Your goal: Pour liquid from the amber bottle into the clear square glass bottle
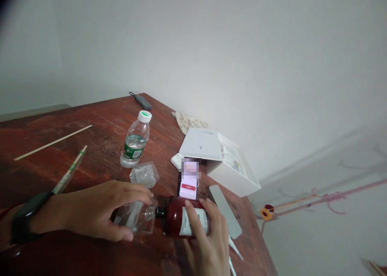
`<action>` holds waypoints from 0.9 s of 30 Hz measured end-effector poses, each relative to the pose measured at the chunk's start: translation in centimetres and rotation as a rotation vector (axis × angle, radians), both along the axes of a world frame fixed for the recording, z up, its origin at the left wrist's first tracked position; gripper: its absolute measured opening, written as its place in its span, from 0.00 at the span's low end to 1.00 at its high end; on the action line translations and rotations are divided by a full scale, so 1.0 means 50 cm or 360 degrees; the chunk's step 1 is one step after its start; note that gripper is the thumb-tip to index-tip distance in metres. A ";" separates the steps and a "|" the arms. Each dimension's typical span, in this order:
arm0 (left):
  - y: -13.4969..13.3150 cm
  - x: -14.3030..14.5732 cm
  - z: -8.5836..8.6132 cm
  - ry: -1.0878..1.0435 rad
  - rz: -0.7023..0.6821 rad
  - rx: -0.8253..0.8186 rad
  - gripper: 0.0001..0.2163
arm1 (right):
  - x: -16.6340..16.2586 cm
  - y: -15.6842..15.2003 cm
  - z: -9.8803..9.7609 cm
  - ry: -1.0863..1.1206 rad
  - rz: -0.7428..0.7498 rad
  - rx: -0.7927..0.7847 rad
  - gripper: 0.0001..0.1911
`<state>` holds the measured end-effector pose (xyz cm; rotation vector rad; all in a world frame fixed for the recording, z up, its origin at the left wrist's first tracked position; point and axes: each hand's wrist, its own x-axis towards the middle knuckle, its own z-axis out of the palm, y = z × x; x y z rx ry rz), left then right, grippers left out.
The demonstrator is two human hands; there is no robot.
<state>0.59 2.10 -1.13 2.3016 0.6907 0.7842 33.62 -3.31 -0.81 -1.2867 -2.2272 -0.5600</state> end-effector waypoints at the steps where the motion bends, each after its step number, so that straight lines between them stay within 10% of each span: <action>1: 0.000 0.000 0.000 -0.0008 -0.0002 0.0006 0.28 | 0.000 0.000 0.001 -0.0009 -0.0005 0.0009 0.33; 27: 0.000 0.001 0.015 0.0039 -0.0017 -0.0060 0.26 | -0.019 -0.001 0.015 -0.0054 -0.0021 0.0063 0.33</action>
